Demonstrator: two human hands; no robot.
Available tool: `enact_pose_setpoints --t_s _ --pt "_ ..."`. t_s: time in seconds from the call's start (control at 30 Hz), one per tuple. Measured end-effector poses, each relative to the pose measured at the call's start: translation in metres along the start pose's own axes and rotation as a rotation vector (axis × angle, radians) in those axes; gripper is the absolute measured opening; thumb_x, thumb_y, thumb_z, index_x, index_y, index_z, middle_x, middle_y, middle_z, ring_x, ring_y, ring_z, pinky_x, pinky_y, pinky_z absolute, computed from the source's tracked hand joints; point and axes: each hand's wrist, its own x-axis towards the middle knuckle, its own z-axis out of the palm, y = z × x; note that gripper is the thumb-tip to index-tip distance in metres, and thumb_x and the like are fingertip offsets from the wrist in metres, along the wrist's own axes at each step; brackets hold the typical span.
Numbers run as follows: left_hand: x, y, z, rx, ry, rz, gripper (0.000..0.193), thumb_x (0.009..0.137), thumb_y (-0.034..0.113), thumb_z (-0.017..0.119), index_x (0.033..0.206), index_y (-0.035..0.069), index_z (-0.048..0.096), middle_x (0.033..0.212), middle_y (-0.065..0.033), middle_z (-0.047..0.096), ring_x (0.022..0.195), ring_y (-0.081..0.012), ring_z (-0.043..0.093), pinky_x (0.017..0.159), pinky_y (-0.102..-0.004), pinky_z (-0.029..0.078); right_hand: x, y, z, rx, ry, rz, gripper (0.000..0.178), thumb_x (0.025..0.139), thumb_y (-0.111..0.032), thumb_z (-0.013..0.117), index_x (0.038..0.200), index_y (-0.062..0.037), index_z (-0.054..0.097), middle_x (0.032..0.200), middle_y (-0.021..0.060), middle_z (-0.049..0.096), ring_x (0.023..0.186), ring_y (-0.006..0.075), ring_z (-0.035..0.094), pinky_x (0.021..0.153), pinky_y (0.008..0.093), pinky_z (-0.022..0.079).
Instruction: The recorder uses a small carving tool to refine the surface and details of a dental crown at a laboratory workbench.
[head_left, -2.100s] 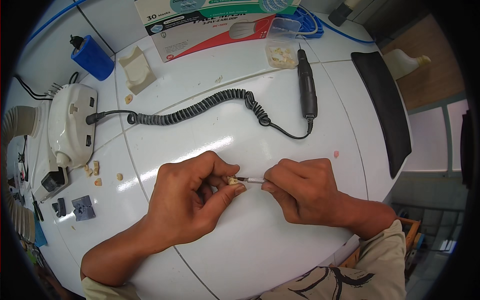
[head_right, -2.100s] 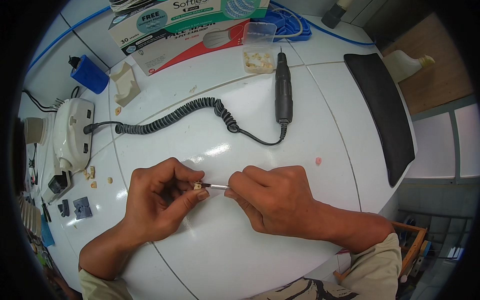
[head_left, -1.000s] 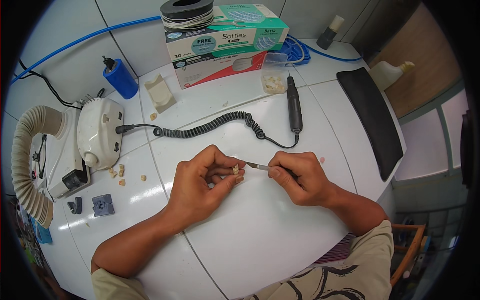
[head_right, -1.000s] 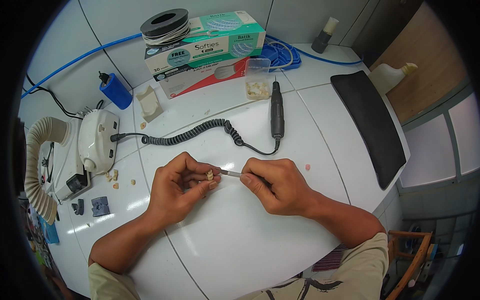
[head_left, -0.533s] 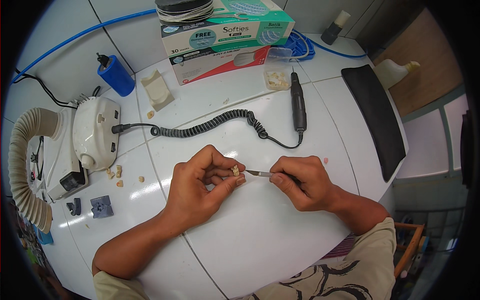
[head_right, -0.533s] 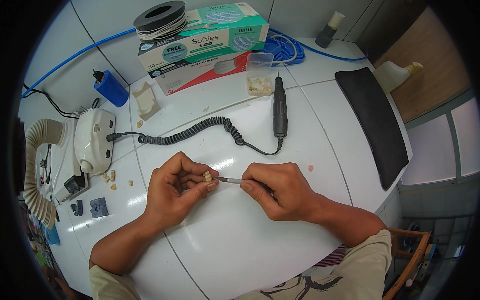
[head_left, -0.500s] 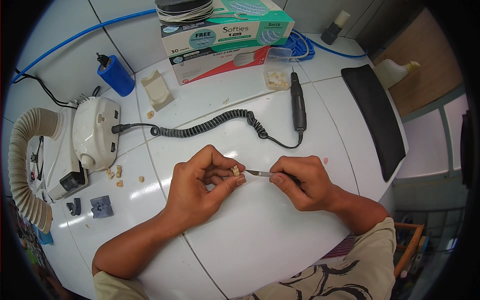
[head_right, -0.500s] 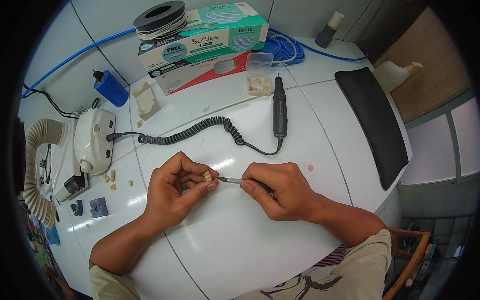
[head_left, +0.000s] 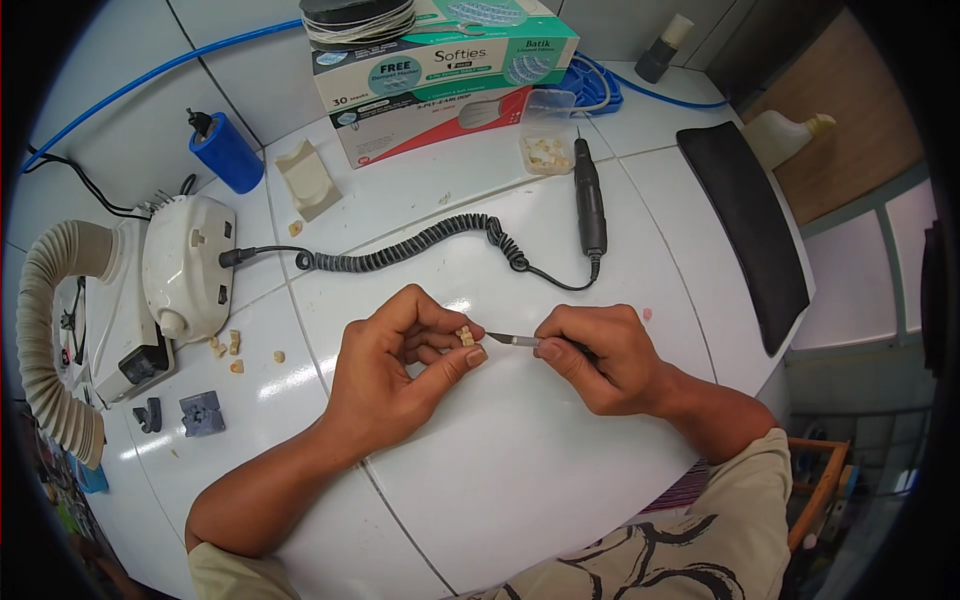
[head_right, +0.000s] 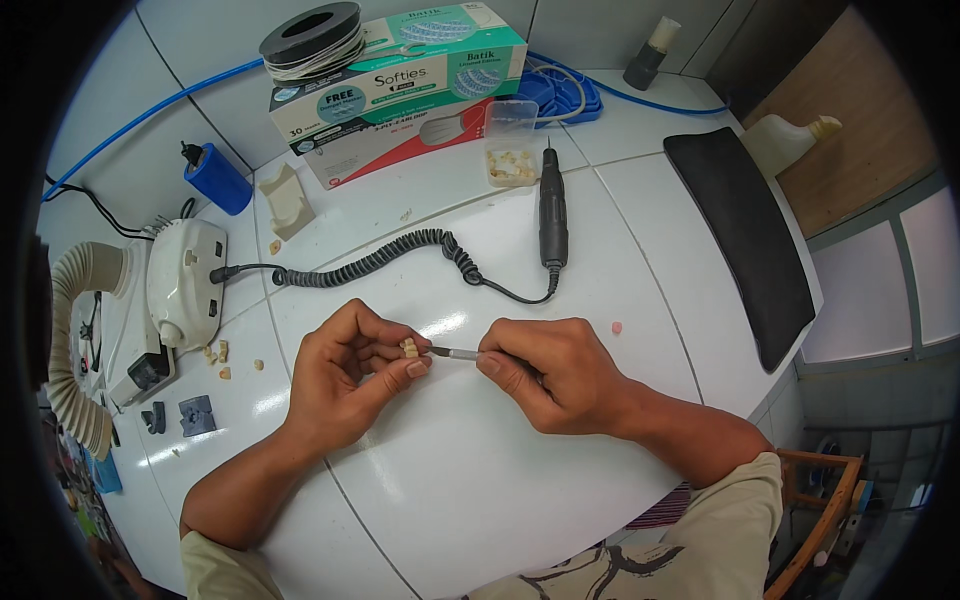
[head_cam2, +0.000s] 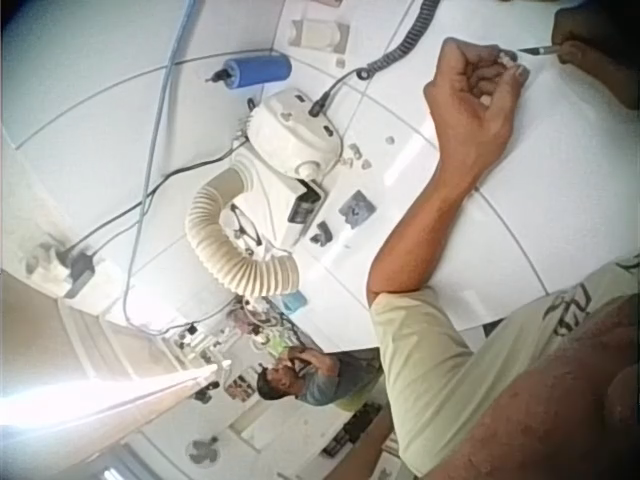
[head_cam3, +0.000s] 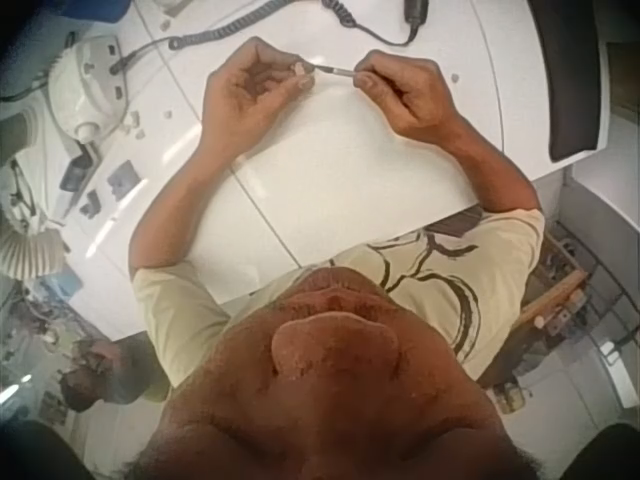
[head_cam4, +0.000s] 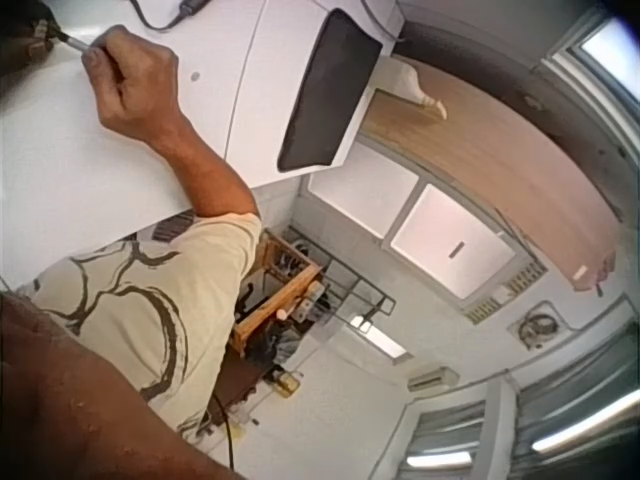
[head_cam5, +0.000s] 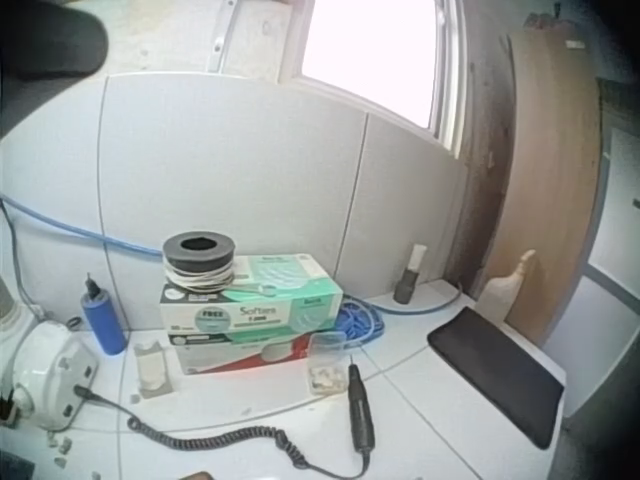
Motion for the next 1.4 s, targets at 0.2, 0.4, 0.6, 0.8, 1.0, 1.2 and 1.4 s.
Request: enact_pose_setpoints --t_s 0.2,0.4,0.6,0.8,1.0,1.2,1.4 --pt "0.001 0.007 -0.003 0.172 -0.066 0.036 0.021 0.098 -0.003 0.081 0.112 -0.002 0.065 0.11 -0.0139 0.079 0.105 -0.0168 0.078 0.089 -0.0285 0.064 -0.001 -0.001 -0.001 -0.015 0.028 -0.007 0.018 0.106 -0.011 0.07 0.093 0.0005 0.07 0.068 0.0097 0.063 0.052 0.0204 0.056 0.05 0.0351 0.042" --pt "0.0 0.008 -0.002 0.24 -0.081 0.077 0.02 0.096 -0.003 0.082 0.11 -0.002 0.068 0.104 -0.0127 0.081 0.097 -0.0147 0.078 0.081 -0.026 0.062 -0.001 -0.001 0.003 -0.068 0.07 -0.049 0.016 0.103 -0.009 0.075 0.092 0.0013 0.07 0.069 0.009 0.066 0.052 0.016 0.058 0.049 0.0314 0.043" --pt "-0.001 0.011 0.0 0.262 -0.087 0.076 0.021 0.096 0.0 0.083 0.112 -0.004 0.069 0.101 -0.0124 0.081 0.089 -0.0147 0.078 0.078 -0.0265 0.062 0.0 -0.002 0.002 -0.047 0.057 -0.052 0.012 0.099 -0.007 0.079 0.094 0.0016 0.073 0.074 0.0097 0.07 0.052 0.0165 0.061 0.049 0.0291 0.045" --pt "-0.001 0.015 0.001 0.294 -0.099 0.06 0.022 0.095 0.002 0.085 0.11 -0.005 0.071 0.093 -0.0111 0.08 0.082 -0.0124 0.077 0.074 -0.0257 0.062 -0.003 0.001 0.004 -0.171 0.006 -0.099 0.012 0.095 -0.007 0.083 0.094 0.0 0.074 0.073 0.009 0.068 0.052 0.0205 0.06 0.049 0.0333 0.045" --pt "-0.001 0.015 0.001 0.296 -0.092 0.037 0.02 0.093 0.001 0.085 0.106 -0.006 0.071 0.086 -0.0088 0.078 0.075 -0.0103 0.074 0.066 -0.0243 0.06 -0.003 0.002 0.005 -0.245 -0.026 -0.105 0.016 0.095 -0.011 0.083 0.088 -0.0038 0.069 0.07 0.0069 0.062 0.05 0.0235 0.055 0.048 0.0361 0.042" --pt "-0.001 0.018 0.002 0.313 -0.098 0.012 0.02 0.091 0.002 0.086 0.103 -0.006 0.072 0.082 -0.0062 0.075 0.071 -0.0077 0.07 0.062 -0.0226 0.057 -0.004 0.002 0.007 -0.282 -0.041 -0.109 0.02 0.095 -0.014 0.083 0.086 -0.0062 0.068 0.069 0.0056 0.059 0.049 0.0233 0.052 0.047 0.0364 0.039" --pt "-0.001 0.016 0.002 0.314 -0.103 0.019 0.02 0.091 0.002 0.086 0.104 -0.005 0.073 0.082 -0.0054 0.074 0.069 -0.0071 0.069 0.061 -0.0225 0.055 -0.003 0.002 0.008 -0.301 -0.031 -0.109 0.021 0.094 -0.015 0.084 0.085 -0.0068 0.067 0.068 0.0052 0.058 0.048 0.0233 0.051 0.046 0.0369 0.038"
